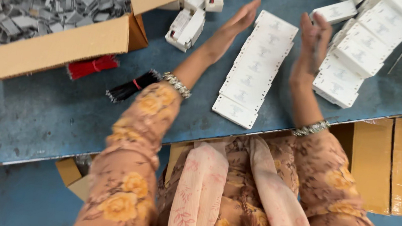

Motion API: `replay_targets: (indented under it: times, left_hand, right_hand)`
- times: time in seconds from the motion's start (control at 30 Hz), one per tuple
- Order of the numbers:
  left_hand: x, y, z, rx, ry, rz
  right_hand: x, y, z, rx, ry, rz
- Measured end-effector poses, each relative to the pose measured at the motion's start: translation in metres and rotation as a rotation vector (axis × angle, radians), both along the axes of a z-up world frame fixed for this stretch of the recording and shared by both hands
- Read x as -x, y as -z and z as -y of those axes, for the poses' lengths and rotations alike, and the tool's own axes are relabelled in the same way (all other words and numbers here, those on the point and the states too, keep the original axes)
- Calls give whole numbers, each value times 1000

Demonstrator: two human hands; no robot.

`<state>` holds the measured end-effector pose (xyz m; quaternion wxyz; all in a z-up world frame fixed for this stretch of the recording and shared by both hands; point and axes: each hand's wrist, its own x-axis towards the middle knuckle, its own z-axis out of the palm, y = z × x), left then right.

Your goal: The person writes on white rectangular electrical components using a black marker, then stacks them on the table. The person repeats this process with additional components, organizing them into neat piles.

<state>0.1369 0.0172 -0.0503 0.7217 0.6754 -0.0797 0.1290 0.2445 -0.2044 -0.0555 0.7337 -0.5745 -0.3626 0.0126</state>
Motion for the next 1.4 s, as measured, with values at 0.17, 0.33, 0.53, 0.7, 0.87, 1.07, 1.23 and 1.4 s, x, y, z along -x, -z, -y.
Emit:
replay_targets:
  times: [0.17,0.33,0.53,0.7,0.87,1.07,1.23,1.4]
  left_hand:
    - [104,-23,-1,-87,135,-143]
    - [142,-31,9,-644,307,4]
    - [145,-26,20,-788,235,-37]
    - [147,-25,26,-809,149,-23]
    - [153,-34,20,-810,71,34]
    - [157,-33,19,-771,40,95]
    - [156,-33,19,-653,-5,71]
    - [157,-33,19,-637,19,18]
  right_hand:
    - [59,-21,54,29,-344,-225]
    - [114,-29,58,82,-304,-205]
    - [144,-41,41,80,-460,-390]
    - [150,-45,34,308,-526,-37]
    - [152,-44,29,530,-462,48]
    - [159,-41,29,563,-401,93]
    - [164,-42,29,564,-339,44]
    - [166,-41,29,578,-297,66]
